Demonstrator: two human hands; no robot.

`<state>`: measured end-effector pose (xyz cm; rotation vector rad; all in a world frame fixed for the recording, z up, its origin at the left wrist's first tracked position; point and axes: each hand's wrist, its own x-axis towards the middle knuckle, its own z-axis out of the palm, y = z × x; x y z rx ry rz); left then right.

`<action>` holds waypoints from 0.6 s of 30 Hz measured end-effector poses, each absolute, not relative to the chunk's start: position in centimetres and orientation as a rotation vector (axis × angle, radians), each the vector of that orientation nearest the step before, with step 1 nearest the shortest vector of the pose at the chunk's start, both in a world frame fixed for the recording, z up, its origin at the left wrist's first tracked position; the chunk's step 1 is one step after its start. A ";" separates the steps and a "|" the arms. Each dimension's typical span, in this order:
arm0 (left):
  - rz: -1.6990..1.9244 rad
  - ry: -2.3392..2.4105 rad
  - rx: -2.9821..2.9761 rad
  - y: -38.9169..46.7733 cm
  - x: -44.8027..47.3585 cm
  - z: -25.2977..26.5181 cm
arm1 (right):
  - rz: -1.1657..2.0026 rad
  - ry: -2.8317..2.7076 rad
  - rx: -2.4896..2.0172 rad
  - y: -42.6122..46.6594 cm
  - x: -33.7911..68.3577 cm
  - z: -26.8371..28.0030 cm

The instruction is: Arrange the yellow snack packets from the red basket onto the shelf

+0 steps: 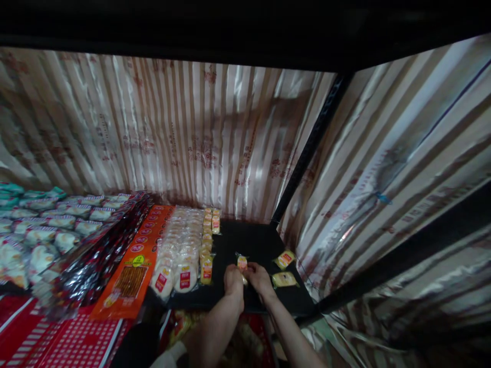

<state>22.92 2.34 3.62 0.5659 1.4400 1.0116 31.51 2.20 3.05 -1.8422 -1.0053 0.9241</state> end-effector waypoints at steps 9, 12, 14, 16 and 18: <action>1.057 1.423 0.624 1.3 22.5 5.0 | 1.109 -0.823 -1.517 1.5 31.0 4.2; 1.053 1.487 0.755 1.8 22.3 5.2 | 1.048 -0.840 -1.515 3.0 30.3 3.8; 1.046 1.550 0.875 2.3 22.3 5.3 | 1.009 -0.859 -1.518 4.4 29.8 3.4; 1.035 1.574 0.934 3.0 22.2 5.3 | 0.992 -0.875 -1.521 6.0 29.2 2.9; 1.035 1.553 0.925 3.8 22.1 5.1 | 0.980 -0.886 -1.513 7.8 28.7 2.4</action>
